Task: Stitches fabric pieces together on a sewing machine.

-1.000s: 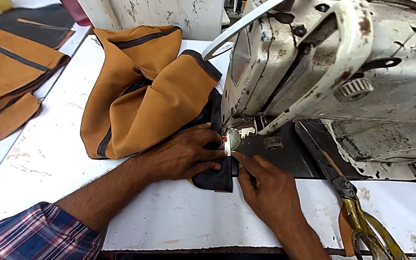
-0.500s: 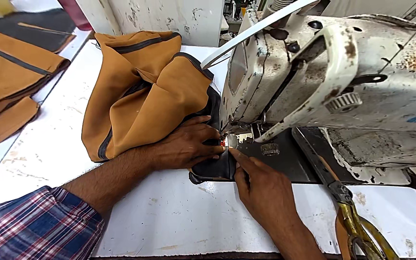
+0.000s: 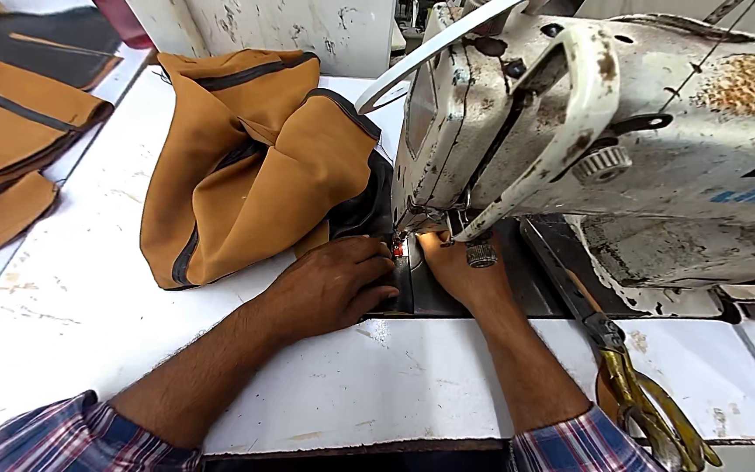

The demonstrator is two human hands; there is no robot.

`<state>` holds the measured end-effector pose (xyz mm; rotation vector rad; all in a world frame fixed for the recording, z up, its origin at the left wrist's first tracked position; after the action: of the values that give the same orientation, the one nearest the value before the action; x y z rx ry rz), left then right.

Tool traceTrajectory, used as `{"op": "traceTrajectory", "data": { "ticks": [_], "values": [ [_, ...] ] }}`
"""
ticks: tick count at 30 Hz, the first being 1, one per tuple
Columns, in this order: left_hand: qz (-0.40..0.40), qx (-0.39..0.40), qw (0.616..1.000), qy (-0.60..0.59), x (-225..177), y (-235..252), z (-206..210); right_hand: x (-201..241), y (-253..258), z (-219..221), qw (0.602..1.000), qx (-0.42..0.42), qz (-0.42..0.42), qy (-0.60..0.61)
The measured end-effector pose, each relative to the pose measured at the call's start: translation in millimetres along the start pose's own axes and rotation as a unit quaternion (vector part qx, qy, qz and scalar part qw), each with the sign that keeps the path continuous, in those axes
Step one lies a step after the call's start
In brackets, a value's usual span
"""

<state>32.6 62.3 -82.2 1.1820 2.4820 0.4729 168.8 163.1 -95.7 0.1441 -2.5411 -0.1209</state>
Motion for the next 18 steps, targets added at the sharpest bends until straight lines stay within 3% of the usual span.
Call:
{"op": "traceTrajectory", "data": {
  "ticks": [18],
  "values": [
    [-0.003,-0.013,1.000,-0.013,3.5,1.5,-1.4,-0.8,-13.4,-4.0,0.999,-0.034,-0.001,0.028]
  ]
}}
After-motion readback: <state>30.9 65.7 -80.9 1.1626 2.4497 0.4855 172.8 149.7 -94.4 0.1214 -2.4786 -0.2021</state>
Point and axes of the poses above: each hand's wrist, its own y-axis towards the middle knuckle, its own z-axis out of the palm, x = y × z, the point moved 9 cm from there along y, towards the middle knuckle, and after that the axes turned 15 degrees about z, right-handed, at the moved point
